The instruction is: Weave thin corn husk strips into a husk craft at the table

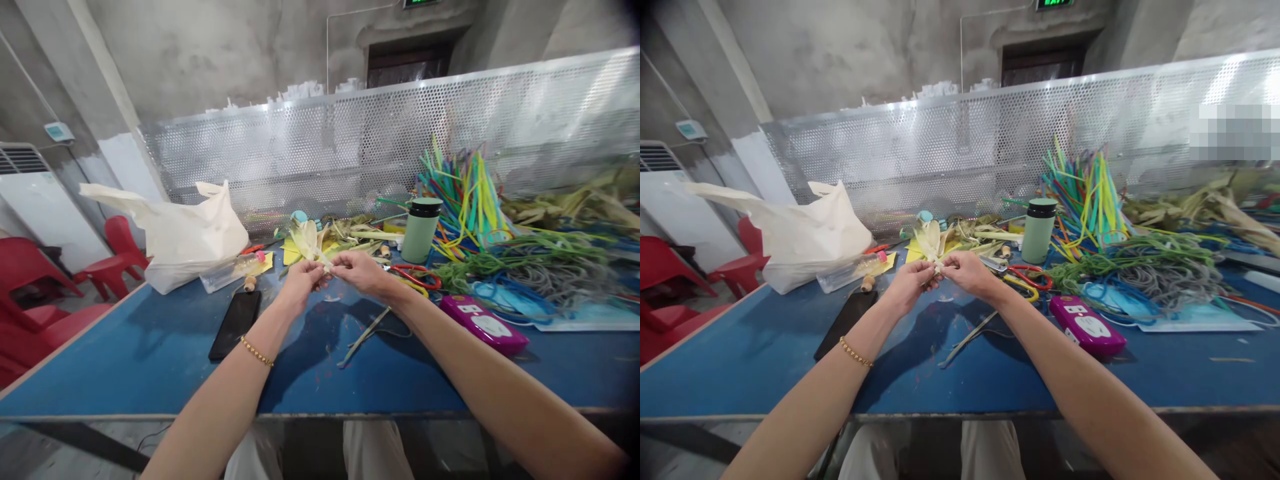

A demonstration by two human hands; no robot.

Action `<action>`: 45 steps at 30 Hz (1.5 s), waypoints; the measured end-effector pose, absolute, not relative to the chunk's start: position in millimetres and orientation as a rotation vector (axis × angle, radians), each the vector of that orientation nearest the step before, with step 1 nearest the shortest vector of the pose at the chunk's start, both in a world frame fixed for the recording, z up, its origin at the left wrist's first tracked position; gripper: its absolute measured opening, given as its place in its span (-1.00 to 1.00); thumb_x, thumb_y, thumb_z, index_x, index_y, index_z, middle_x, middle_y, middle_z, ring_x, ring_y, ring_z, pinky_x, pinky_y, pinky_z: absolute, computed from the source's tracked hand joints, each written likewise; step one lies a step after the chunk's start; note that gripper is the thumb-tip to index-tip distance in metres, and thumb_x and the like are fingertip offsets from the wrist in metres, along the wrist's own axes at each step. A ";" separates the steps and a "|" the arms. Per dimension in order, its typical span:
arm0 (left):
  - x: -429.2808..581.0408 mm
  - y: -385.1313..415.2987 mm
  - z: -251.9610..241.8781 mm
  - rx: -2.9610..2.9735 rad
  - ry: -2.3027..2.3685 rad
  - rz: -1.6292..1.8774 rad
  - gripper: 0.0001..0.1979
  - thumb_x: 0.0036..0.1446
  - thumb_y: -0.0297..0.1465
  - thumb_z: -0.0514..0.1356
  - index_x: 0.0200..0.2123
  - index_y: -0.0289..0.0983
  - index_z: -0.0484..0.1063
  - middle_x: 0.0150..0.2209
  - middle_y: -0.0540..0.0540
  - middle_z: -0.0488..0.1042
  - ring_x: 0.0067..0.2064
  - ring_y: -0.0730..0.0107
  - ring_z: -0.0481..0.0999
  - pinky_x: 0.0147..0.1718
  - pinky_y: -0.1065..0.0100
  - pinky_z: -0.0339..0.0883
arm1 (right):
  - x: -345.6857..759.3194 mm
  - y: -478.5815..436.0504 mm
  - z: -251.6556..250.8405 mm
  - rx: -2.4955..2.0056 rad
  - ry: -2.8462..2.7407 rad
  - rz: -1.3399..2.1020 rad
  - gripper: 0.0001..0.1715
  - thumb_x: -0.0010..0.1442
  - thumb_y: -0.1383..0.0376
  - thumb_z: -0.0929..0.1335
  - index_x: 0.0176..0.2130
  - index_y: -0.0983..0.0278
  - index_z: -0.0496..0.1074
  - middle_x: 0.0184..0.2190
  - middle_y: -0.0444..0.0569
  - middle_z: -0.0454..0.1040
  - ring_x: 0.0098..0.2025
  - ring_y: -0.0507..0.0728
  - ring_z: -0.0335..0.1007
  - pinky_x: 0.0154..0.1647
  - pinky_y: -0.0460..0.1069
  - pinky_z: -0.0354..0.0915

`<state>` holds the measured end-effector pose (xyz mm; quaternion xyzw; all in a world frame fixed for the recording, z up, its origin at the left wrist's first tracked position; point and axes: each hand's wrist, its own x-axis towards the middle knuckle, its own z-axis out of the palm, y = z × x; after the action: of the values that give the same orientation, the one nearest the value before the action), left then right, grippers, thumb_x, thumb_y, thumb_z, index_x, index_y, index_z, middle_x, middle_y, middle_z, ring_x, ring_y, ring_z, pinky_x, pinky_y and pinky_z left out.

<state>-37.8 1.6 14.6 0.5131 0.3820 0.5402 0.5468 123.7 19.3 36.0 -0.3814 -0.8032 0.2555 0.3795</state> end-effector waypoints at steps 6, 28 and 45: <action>-37.6 1.5 18.7 1.383 1.063 1.318 -0.87 -0.05 -0.52 0.31 -0.47 -0.35 0.38 -0.55 -0.07 0.51 -0.58 0.47 0.45 -0.56 0.44 0.21 | 126.4 18.5 37.9 -0.974 -2.049 0.603 -0.78 0.07 0.26 0.30 -0.38 0.36 0.48 -0.56 -0.12 0.41 -0.50 0.00 0.23 -0.47 -0.10 0.09; -34.6 -2.1 21.5 1.257 1.041 1.374 -0.81 -0.26 -0.48 0.33 -0.63 -0.30 0.32 -0.65 0.03 0.33 -0.59 0.57 0.19 -0.55 0.42 -0.03 | 119.4 12.8 38.9 -1.012 -1.830 0.898 -0.70 -0.01 0.13 0.39 -0.48 0.34 0.41 -0.68 -0.22 0.25 -0.59 -0.05 0.05 -0.55 -0.10 -0.01; -39.2 -0.5 21.5 1.384 0.998 1.322 -0.87 -0.26 -0.48 0.27 -0.63 -0.29 0.33 -0.63 -0.06 0.42 -0.53 0.46 0.32 -0.51 0.40 0.07 | 116.7 12.5 36.4 -0.966 -1.721 0.952 -0.75 0.00 0.17 0.40 -0.45 0.33 0.41 -0.66 -0.19 0.33 -0.59 -0.06 0.11 -0.55 -0.10 0.05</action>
<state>-39.2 -0.5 21.5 0.5652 0.4076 0.5399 0.4721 116.7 12.5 36.4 -0.3919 -0.6985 0.3864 0.4574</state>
